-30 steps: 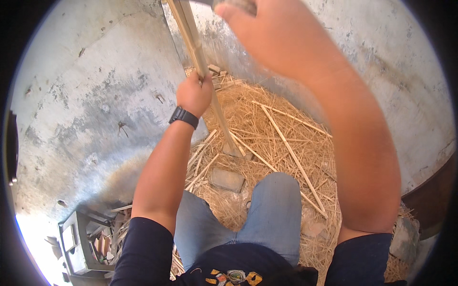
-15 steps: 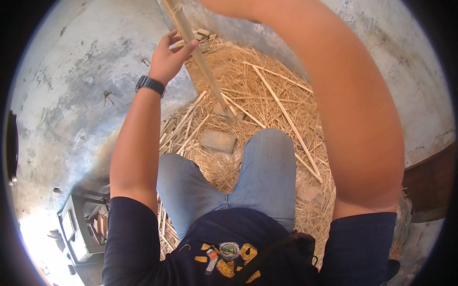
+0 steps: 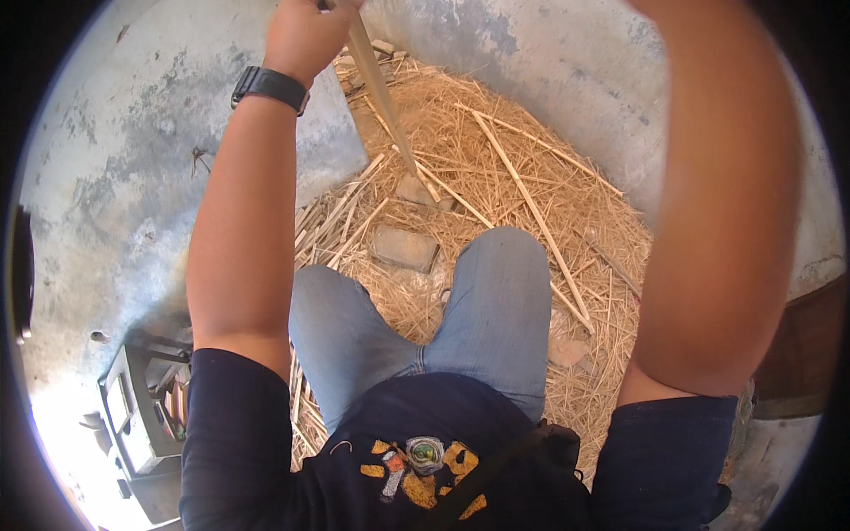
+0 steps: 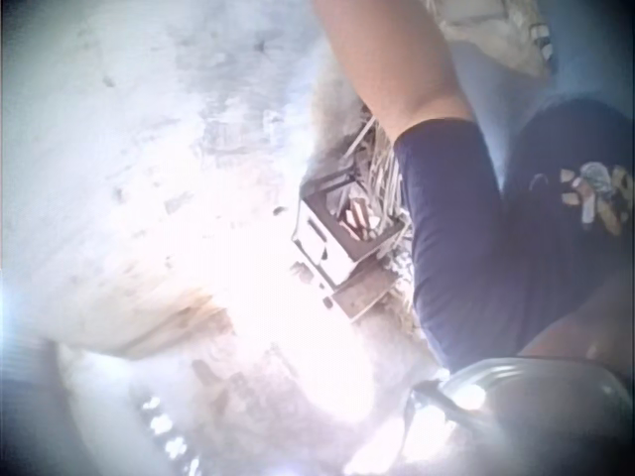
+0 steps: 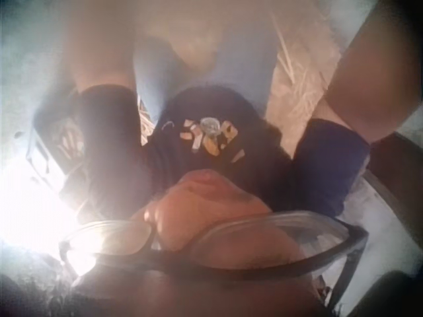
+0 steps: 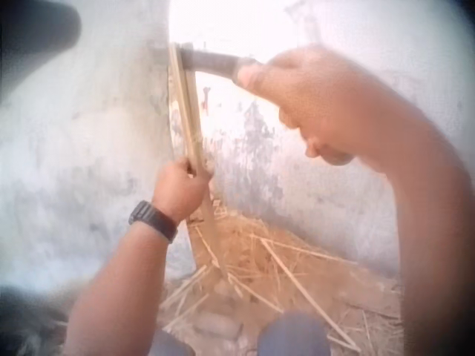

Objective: The person sits on a hay-covered floor and uses a large knife to split long bamboo stalks into thin strips. They hold the bamboo vertically against a small block and strike it with the knife to separate the fibers, then place the resulting strips into a pile.

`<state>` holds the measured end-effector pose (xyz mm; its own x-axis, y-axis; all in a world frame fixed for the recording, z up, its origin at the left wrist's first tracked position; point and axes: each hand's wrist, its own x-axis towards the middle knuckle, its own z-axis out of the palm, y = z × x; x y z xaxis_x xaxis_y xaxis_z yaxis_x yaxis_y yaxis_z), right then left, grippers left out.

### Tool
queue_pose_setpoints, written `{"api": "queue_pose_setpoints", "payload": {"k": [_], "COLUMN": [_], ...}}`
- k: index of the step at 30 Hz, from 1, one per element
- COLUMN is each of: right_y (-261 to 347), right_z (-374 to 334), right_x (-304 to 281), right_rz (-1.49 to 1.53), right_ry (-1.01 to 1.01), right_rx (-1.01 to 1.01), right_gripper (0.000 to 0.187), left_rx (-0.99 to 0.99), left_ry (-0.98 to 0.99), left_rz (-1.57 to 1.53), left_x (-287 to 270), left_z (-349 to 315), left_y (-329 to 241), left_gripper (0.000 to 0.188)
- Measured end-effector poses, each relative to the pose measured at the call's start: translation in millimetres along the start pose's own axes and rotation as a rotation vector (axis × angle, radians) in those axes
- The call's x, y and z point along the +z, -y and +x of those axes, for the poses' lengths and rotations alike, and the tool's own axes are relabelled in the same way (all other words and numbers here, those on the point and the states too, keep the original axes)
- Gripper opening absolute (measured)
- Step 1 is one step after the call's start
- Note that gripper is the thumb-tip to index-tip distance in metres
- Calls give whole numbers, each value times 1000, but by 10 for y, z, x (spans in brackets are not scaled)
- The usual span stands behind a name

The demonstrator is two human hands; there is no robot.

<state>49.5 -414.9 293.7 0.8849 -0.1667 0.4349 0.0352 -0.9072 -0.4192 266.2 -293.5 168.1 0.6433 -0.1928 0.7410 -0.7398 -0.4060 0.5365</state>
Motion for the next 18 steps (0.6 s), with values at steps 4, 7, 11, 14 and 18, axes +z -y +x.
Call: {"api": "queue_pose_setpoints", "payload": {"k": [4,7,11,14,18], "right_y": [-338,-444,-534,-624,-423], "right_z": [307,343,407,494,310], "right_x": [420,264,434,579,557], "right_rz": [152,220,125,51,87], "right_ry": [-55,-31,-141,-200,-183], "right_rx": [-5,24,-42,-173,-215], "right_gripper": [32,34,40,43,39], "left_rx": [-111,-177,-220,-231,-298], "left_ry": [170,156,197,221,196], "left_rz": [83,38,2,76,177], "left_x": [1,73,201,301,329], "left_z": [-260,-423,-398,-431,-378], "left_y": [485,699,833,612,512], "left_gripper": [83,92,87,74,43]}}
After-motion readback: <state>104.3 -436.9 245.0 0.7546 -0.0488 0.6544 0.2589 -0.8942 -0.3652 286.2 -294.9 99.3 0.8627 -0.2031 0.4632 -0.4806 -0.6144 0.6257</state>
